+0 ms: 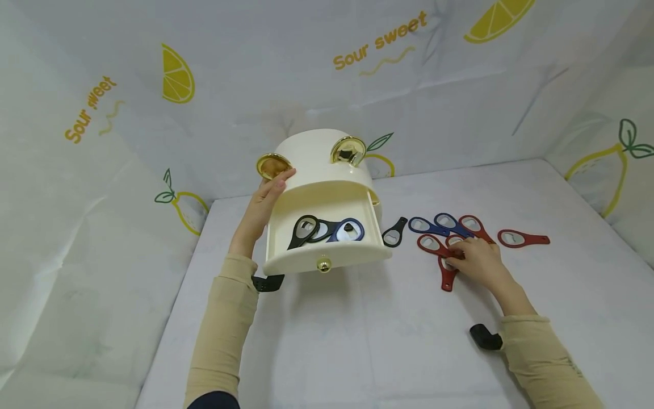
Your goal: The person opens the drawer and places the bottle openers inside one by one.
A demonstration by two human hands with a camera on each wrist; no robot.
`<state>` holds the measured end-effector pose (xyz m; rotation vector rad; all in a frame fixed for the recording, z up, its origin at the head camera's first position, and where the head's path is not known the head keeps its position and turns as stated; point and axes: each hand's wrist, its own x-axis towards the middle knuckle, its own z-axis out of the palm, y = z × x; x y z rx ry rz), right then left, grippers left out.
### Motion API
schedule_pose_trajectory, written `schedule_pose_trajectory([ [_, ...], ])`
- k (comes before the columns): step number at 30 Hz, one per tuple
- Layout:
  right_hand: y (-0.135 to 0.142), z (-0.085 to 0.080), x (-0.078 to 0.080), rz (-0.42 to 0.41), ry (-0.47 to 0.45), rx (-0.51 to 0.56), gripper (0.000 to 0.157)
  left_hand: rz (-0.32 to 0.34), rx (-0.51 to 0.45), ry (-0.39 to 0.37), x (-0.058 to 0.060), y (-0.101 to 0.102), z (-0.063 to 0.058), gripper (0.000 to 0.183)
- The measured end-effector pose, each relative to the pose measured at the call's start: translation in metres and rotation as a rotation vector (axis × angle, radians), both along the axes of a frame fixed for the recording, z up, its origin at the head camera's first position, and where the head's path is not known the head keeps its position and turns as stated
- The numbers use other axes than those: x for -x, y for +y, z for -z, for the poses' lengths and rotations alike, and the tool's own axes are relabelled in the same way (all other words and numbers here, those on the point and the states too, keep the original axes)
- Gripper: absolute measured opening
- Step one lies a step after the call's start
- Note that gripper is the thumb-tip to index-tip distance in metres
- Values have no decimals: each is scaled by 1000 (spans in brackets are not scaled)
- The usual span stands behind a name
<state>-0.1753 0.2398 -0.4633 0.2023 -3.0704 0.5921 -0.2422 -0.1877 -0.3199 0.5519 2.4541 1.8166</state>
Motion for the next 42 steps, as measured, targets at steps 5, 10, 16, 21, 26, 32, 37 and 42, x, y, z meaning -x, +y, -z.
schedule_pose_trajectory([
  [5,1,-5,-1,10,8,30,35,2,-5,1,1,1,0,39],
  [10,1,-14,-4,14,65,73,37,-7,-3,-4,0,1,0,39],
  [16,0,-29,-8,-1,161,138,32,-7,-4,-9,-1,0,0,40],
  [21,-6,-47,-10,-25,267,236,26,-6,-4,-3,0,0,1,40],
  [26,-19,-69,-12,-50,352,314,26,-11,6,-1,1,0,0,40],
  [32,-38,-95,-12,-136,468,392,25,-13,13,-4,1,1,0,40],
  [37,-58,-112,-10,-205,506,463,27,-18,20,-4,1,1,-1,40],
  [42,-80,-121,-4,-231,469,503,24,-26,24,-9,0,2,0,40],
])
